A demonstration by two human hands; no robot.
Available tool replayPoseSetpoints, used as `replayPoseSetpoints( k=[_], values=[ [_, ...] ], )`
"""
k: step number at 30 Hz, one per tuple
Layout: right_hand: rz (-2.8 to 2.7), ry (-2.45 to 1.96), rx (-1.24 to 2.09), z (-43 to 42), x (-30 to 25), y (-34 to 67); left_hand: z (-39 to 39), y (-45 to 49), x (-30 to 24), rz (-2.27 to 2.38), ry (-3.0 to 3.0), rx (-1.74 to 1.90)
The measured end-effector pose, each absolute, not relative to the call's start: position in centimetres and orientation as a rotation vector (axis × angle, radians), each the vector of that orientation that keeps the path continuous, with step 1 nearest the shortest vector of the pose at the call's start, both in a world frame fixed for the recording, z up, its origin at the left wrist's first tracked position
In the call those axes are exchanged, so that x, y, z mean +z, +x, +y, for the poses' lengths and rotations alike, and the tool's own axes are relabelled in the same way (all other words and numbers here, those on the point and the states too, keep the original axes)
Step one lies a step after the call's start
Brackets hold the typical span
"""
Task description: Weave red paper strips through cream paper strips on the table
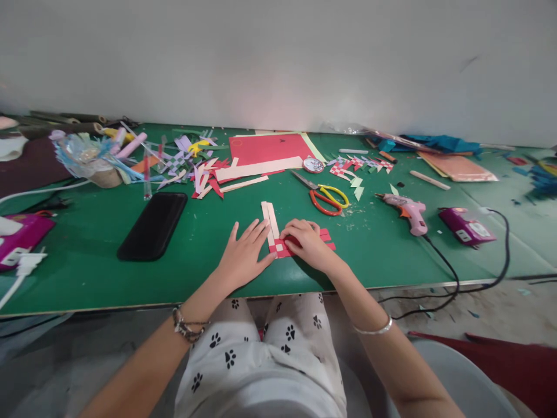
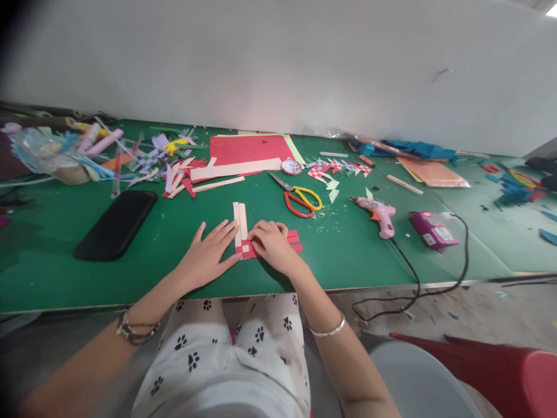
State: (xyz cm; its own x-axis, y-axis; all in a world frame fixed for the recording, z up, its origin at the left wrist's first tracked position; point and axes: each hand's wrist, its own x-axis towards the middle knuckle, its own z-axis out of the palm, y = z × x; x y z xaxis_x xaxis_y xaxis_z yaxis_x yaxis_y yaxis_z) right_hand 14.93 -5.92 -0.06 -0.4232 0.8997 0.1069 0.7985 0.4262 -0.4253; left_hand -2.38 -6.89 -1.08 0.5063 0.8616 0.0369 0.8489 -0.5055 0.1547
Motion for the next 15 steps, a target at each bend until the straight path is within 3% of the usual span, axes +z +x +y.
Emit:
replayPoseSetpoints(
  k=[15],
  values=[
    [-2.392, -1.429, 0.464, -5.77, -0.01, 15.10, -6.66, -2.39, -0.72, 1.498, 2.589, 0.060]
  ],
)
